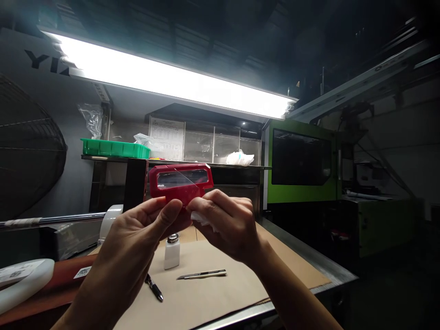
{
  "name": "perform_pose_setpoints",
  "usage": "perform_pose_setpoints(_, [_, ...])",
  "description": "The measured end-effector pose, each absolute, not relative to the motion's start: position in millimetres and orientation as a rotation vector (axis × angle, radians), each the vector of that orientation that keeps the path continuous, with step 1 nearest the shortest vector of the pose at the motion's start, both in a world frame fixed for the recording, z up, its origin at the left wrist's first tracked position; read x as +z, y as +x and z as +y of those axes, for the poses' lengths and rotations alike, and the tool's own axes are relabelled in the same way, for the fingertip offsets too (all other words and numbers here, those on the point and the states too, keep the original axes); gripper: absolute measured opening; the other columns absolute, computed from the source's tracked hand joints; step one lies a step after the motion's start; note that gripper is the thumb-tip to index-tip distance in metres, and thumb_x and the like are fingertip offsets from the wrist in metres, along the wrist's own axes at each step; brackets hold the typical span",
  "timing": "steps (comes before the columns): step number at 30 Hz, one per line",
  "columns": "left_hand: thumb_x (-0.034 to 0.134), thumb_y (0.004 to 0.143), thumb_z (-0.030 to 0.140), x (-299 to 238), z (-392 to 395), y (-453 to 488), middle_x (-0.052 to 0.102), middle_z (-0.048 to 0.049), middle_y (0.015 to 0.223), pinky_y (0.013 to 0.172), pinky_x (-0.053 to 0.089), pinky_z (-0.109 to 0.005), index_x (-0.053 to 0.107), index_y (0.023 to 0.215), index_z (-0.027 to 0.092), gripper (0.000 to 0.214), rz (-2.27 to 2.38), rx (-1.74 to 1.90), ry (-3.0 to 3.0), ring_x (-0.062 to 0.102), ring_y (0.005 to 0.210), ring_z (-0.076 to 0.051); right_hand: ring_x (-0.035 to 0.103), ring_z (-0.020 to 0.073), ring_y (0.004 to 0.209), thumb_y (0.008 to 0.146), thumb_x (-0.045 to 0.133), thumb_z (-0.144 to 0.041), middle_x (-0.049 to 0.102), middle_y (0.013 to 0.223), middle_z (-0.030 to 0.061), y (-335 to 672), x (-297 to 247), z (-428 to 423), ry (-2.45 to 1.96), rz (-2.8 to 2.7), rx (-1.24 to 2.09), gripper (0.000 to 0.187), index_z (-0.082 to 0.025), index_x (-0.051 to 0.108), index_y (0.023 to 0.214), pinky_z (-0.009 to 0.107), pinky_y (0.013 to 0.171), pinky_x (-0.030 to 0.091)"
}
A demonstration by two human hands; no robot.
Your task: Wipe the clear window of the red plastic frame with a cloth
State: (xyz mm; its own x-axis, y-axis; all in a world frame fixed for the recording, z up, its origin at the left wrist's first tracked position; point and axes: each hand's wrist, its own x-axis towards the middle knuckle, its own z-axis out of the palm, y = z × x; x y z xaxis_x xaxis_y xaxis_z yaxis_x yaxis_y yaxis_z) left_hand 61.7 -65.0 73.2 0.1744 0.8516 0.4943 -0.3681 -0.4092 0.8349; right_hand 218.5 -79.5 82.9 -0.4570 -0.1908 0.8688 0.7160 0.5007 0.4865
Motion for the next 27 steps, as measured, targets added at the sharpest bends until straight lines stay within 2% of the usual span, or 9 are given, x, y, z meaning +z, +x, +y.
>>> perform_pose_setpoints(3, [0.078, 0.065, 0.037, 73, -63, 64, 0.076, -0.0043, 0.084, 0.064, 0.056, -0.017, 0.069, 0.099, 0.020, 0.039, 0.460, 1.461, 1.407, 0.071, 0.077, -0.017, 0.051, 0.0046, 0.052, 0.090, 0.052, -0.019, 0.061, 0.067, -0.0013, 218, 83, -77, -0.426, -1.743, -1.139, 0.018, -0.014, 0.067, 0.081, 0.016, 0.047, 0.040])
perform_pose_setpoints(6, [0.079, 0.063, 0.038, 73, -62, 64, 0.076, -0.0039, 0.084, 0.068, 0.056, -0.018, 0.070, 0.097, 0.020, 0.039, 0.468, 1.495, 1.373, 0.071, 0.077, -0.017, 0.054, 0.0052, 0.055, 0.088, 0.055, -0.018, 0.063, 0.071, -0.0008, 218, 84, -77, -0.405, -1.771, -1.040, 0.013, -0.015, 0.067, 0.084, 0.016, 0.050, 0.043])
perform_pose_setpoints(9, [0.082, 0.059, 0.038, 75, -61, 61, 0.077, -0.0050, 0.080, 0.065, 0.056, -0.016, 0.071, 0.094, 0.018, 0.042, 0.494, 1.531, 1.308, 0.071, 0.070, -0.016, 0.058, 0.0070, 0.065, 0.084, 0.062, -0.017, 0.064, 0.077, -0.0002, 220, 86, -78, -0.342, -1.696, -0.724, 0.005, -0.016, 0.067, 0.086, 0.018, 0.059, 0.047])
perform_pose_setpoints(11, [0.082, 0.058, 0.038, 77, -61, 58, 0.077, -0.0067, 0.076, 0.062, 0.055, -0.015, 0.072, 0.092, 0.017, 0.042, 0.483, 1.521, 1.280, 0.071, 0.067, -0.016, 0.056, 0.0068, 0.064, 0.082, 0.065, -0.018, 0.062, 0.074, -0.0020, 222, 90, -77, -0.345, -1.566, -0.448, 0.002, -0.017, 0.066, 0.083, 0.019, 0.059, 0.047])
perform_pose_setpoints(13, [0.083, 0.055, 0.039, 78, -62, 57, 0.076, -0.0085, 0.072, 0.062, 0.056, -0.016, 0.072, 0.089, 0.016, 0.042, 0.466, 1.506, 1.258, 0.071, 0.066, -0.017, 0.048, 0.0050, 0.053, 0.081, 0.065, -0.024, 0.056, 0.065, -0.0042, 224, 96, -74, -0.371, -1.466, -0.163, 0.006, -0.018, 0.067, 0.082, 0.018, 0.049, 0.042])
perform_pose_setpoints(16, [0.087, 0.046, 0.041, 81, -65, 57, 0.076, -0.0103, 0.075, 0.061, 0.057, -0.018, 0.073, 0.087, 0.014, 0.050, 0.462, 1.523, 1.212, 0.071, 0.066, -0.020, 0.033, 0.0018, 0.041, 0.081, 0.065, -0.036, 0.050, 0.059, -0.0061, 225, 106, -70, -0.374, -1.438, 0.269, 0.019, -0.017, 0.067, 0.083, 0.017, 0.036, 0.027])
perform_pose_setpoints(18, [0.088, 0.042, 0.041, 82, -66, 58, 0.077, -0.0103, 0.079, 0.060, 0.057, -0.019, 0.073, 0.087, 0.015, 0.055, 0.449, 1.527, 1.209, 0.072, 0.067, -0.021, 0.027, 0.0009, 0.038, 0.082, 0.063, -0.040, 0.045, 0.054, -0.0073, 224, 111, -69, -0.350, -1.477, 0.498, 0.025, -0.016, 0.064, 0.073, 0.017, 0.033, 0.019])
perform_pose_setpoints(21, [0.087, 0.044, 0.042, 82, -67, 57, 0.077, -0.0106, 0.083, 0.062, 0.057, -0.019, 0.072, 0.091, 0.016, 0.056, 0.452, 1.499, 1.245, 0.072, 0.068, -0.020, 0.025, 0.0003, 0.035, 0.083, 0.061, -0.040, 0.039, 0.049, -0.0083, 222, 116, -69, -0.290, -1.551, 0.704, 0.036, -0.015, 0.055, 0.059, 0.018, 0.032, 0.013])
perform_pose_setpoints(27, [0.086, 0.047, 0.044, 82, -70, 55, 0.076, -0.0109, 0.082, 0.062, 0.058, -0.021, 0.072, 0.093, 0.015, 0.056, 0.460, 1.478, 1.296, 0.071, 0.068, -0.022, 0.026, -0.0011, 0.033, 0.084, 0.060, -0.036, 0.047, 0.054, -0.0077, 223, 116, -65, -0.138, -1.576, 0.954, 0.022, -0.016, 0.068, 0.081, 0.017, 0.032, 0.014])
